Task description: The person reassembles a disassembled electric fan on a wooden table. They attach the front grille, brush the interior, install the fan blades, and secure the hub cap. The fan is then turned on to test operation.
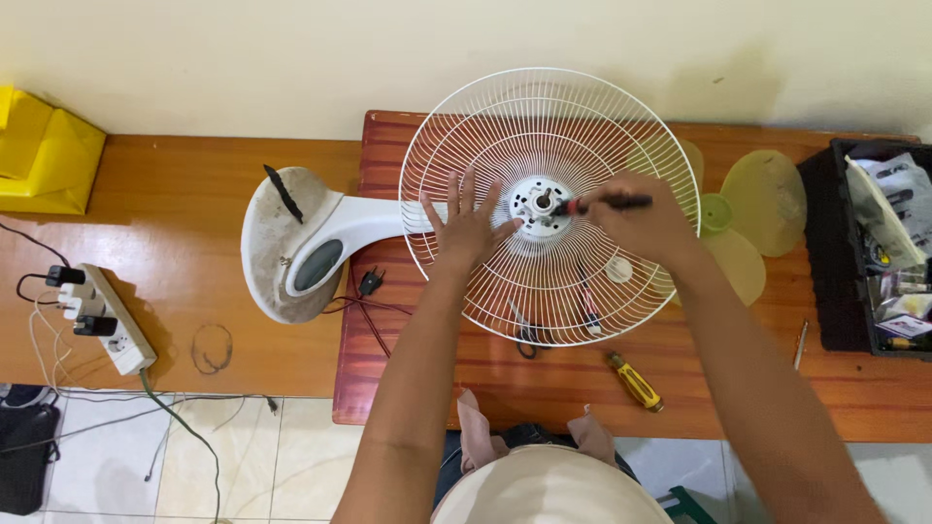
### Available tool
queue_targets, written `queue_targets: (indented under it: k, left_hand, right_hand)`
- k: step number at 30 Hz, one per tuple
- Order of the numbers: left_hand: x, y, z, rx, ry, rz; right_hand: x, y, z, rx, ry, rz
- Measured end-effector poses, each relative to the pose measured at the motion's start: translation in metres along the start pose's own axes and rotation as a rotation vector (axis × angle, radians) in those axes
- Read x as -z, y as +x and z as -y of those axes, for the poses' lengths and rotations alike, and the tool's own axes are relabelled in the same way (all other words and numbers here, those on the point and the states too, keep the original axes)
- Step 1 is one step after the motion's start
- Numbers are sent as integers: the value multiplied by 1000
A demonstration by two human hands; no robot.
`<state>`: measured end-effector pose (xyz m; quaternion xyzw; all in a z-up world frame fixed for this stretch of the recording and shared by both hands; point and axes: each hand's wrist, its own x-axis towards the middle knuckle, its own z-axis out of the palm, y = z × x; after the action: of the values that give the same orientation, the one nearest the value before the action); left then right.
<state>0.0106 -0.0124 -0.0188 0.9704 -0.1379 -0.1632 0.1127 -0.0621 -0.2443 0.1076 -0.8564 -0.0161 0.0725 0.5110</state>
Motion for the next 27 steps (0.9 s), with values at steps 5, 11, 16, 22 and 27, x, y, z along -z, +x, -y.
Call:
queue_targets:
  k: [5, 11, 16, 22, 27]
  left_hand:
    - [-7, 2, 2, -7, 0, 11]
    - [-4, -1, 1, 6, 1, 22]
    - [-8, -2, 3, -1, -7, -4]
    - [-17, -6, 1, -5, 10, -70]
    - [-18, -9, 1, -8, 37, -123]
  right_hand:
    - [11, -1, -7, -99, -162, 104]
    - [10, 5, 5, -176, -46, 116]
    - [8, 18, -1, -51, -248, 24]
    - [15, 23, -12, -60, -105, -363]
    - [1, 44, -8, -14, 162, -179]
